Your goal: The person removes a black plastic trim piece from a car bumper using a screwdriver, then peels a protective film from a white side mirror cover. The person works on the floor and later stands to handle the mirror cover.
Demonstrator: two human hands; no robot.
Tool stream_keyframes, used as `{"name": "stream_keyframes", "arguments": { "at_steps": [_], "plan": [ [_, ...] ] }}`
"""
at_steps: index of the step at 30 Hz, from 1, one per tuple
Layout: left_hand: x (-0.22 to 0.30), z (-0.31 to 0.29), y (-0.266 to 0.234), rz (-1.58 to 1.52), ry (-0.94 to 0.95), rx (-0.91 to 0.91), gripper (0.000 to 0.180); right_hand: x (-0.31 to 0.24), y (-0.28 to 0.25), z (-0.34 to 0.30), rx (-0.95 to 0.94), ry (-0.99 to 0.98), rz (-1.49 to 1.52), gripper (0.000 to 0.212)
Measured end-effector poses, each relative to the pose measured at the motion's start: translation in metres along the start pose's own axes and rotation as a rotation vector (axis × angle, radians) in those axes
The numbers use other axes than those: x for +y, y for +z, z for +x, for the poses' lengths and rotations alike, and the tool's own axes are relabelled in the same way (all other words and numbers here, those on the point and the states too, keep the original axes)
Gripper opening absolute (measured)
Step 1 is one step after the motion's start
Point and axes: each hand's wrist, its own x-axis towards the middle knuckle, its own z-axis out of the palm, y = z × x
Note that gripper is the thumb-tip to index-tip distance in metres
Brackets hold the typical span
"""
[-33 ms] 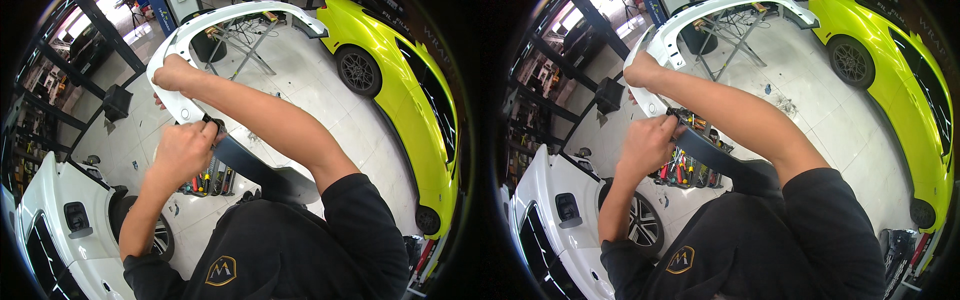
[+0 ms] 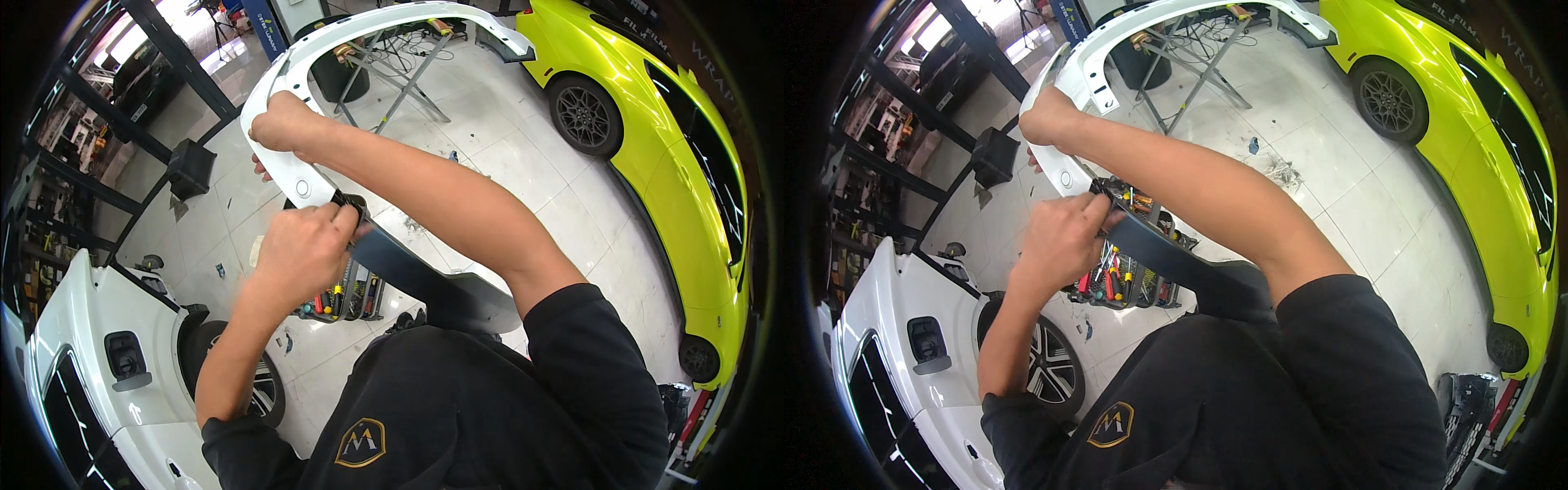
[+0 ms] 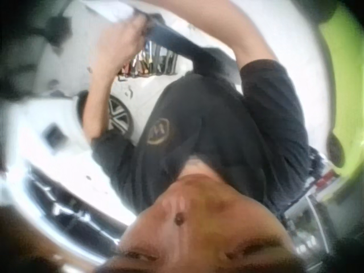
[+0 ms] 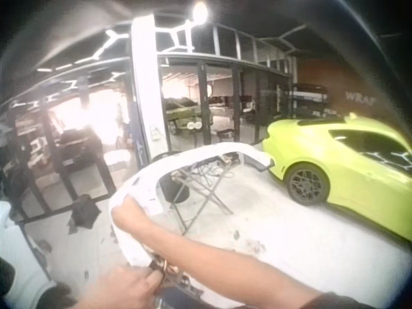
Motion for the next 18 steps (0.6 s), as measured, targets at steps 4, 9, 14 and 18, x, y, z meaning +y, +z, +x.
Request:
{"name": "stream_keyframes", "arguments": {
  "at_steps": [4,9,14,18],
  "plan": [
    [0.014,-0.007,0.008,-0.107,0.069,-0.031,0.026,0.005,0.0,-0.004,-0.017,0.015,-0.013,0.029],
    [0.031,-0.009,0.013,-0.257,0.17,-0.019,0.028,0.003,-0.003,0.006,-0.037,0.038,-0.03,0.031],
    [0.046,-0.007,0.023,-0.323,0.23,-0.052,0.027,0.006,-0.004,0.011,-0.031,0.062,-0.024,0.032],
    [0.07,0.003,0.03,-0.362,0.244,-0.043,0.026,0.003,-0.013,0.015,-0.028,0.076,-0.022,0.026]
  ]
}}
